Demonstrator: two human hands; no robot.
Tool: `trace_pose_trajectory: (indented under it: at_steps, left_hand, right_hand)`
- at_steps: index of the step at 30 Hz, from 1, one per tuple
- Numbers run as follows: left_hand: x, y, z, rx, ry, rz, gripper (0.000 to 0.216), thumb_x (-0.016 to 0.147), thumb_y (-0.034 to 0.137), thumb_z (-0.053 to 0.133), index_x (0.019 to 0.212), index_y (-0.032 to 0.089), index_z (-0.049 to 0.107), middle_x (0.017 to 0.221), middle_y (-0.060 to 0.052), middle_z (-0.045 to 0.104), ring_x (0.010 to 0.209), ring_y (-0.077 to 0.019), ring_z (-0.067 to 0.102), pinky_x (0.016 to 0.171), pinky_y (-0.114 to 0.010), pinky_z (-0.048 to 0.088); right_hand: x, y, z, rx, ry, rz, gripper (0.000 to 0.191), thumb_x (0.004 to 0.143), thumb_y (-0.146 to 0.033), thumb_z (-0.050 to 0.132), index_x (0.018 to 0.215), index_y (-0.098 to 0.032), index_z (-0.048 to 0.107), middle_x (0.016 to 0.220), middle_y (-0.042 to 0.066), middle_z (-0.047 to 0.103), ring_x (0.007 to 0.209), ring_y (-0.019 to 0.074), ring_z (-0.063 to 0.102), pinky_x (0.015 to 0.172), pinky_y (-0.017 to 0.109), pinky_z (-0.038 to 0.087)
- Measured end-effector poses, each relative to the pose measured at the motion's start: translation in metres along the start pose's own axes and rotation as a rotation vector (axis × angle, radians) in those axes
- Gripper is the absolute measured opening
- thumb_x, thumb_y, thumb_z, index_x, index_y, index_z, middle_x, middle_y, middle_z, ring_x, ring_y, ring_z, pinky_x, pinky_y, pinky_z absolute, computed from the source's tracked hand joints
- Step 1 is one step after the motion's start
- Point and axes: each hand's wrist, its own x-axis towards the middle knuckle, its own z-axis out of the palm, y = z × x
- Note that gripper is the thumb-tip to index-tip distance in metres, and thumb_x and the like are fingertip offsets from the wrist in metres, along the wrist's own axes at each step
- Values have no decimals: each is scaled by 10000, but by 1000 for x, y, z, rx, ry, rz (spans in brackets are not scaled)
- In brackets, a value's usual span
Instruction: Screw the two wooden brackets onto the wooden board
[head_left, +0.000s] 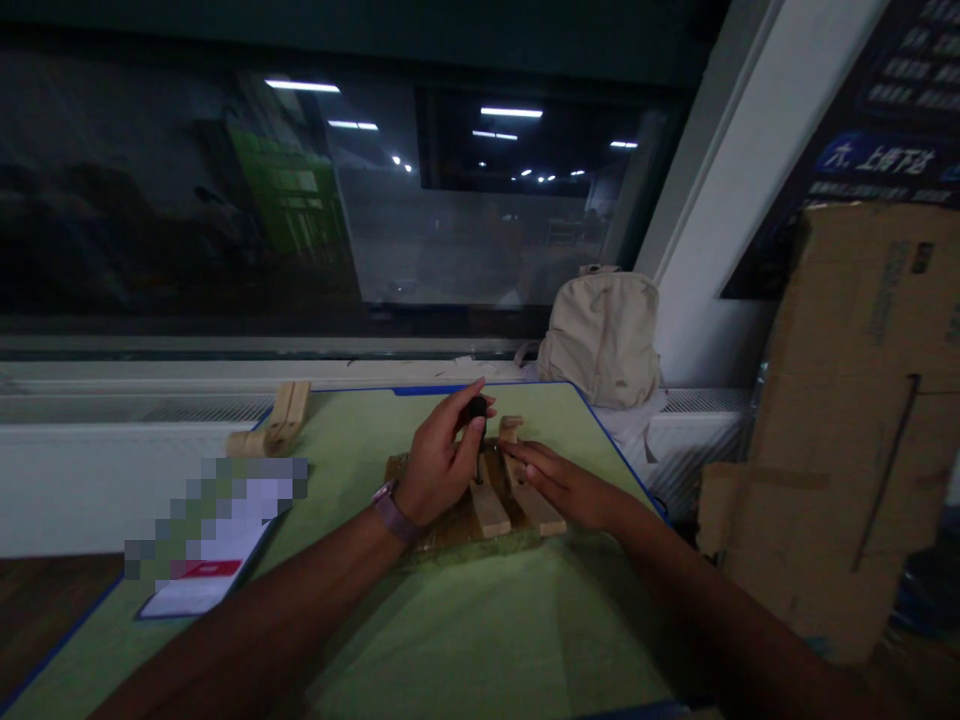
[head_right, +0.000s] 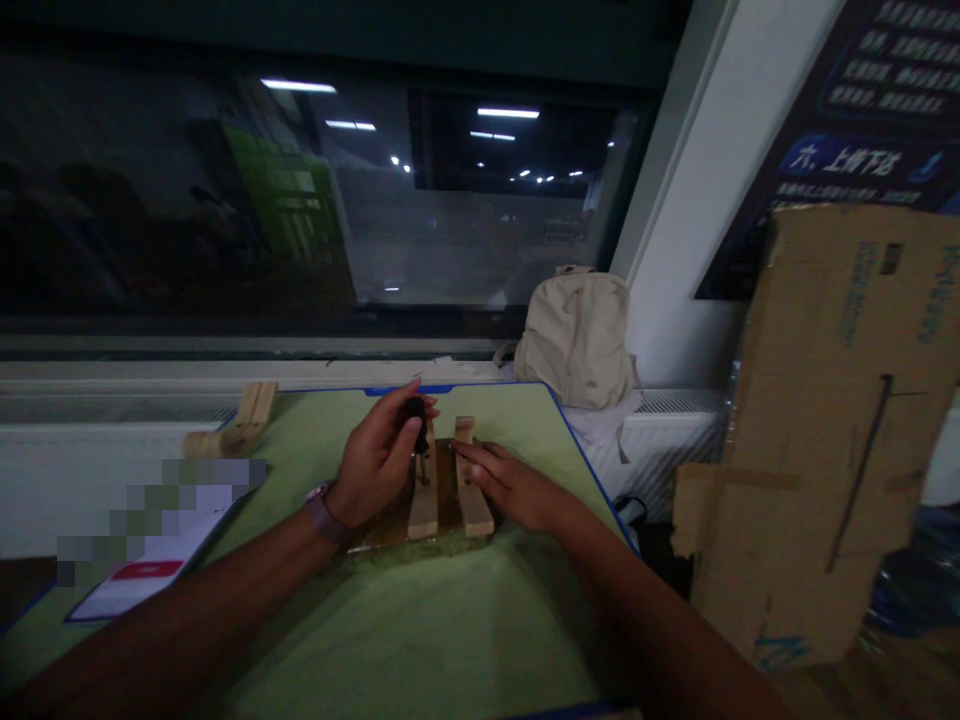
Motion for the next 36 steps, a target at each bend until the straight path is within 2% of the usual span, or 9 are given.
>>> trace_pose_trajectory:
  at_steps: [4,9,12,15,19,25,29,32,36]
  left_hand:
    - [-3,-3,0,-83,-56,19,278,965,229,462,1236,235,522,1108,-78,641,981,-168,652,883,-341,538]
    - [1,-5,-2,95,40,152,255,859,230,660,1108,232,601,1058,-53,601,986,-174,599,863,-325,510]
    - [1,-4,-2,85,42,62,265,914,224,581,1179,236,590,1037,-49,633,939,-158,621,843,-313,517]
    - [-2,-5,0,-36,12,-7,358,962,238,490,1320,246,489,1095,-62,652,938,-148,651,846,-310,540]
    - [-3,-8,2,-139,12,23,275,976,251,453,1248,238,487,1062,-56,644,891,-134,658,815,-302,557]
    - [0,-14,1,21,77,92,310,833,240,691,1123,234,578,1061,-49,578,892,-152,612,802,-310,536]
    - [-1,-10,0,57,45,23,343,897,223,601,1239,239,565,1128,-74,629,985,-176,633,877,-342,532]
    - [-3,-7,0,-22,-11,-23,392,953,228,496,1344,249,475,1161,-80,640,934,-148,659,845,-322,552]
    - [-4,-8,0,-116,-14,-14,308,964,236,470,1271,238,484,1101,-73,638,867,-130,655,775,-293,557]
  right_hand:
    - [1,1,1,11,13,-27,578,1024,-515,283,1498,-197,375,1544,129,388,1434,246,335,1189,494,242]
    - [1,6,2,-13,6,-40,580,1031,-505,260,1503,-183,362,1521,140,412,1423,233,346,1184,476,252]
    - [1,8,2,-12,2,-38,593,1028,-519,249,1504,-182,361,1515,148,418,1412,248,362,1175,486,261]
    - [2,7,2,-11,-5,-39,611,1022,-540,241,1503,-186,366,1508,151,424,1397,268,380,1160,492,283]
    - [3,3,0,-22,-12,-22,635,1013,-567,223,1509,-194,359,1477,151,458,1374,278,404,1141,502,306]
    - [4,3,1,-26,-12,-45,661,1013,-568,207,1510,-155,347,1491,177,432,1400,271,372,1164,509,265]
    - [4,5,2,-20,-5,-55,647,1017,-556,220,1505,-153,356,1495,174,430,1397,271,376,1162,505,275]
    - [3,5,2,-31,-1,-62,627,1021,-546,215,1506,-177,360,1480,160,446,1383,261,395,1155,493,293]
    - [3,5,1,-32,2,-56,602,1021,-545,221,1509,-220,358,1477,135,453,1373,261,409,1147,501,305]
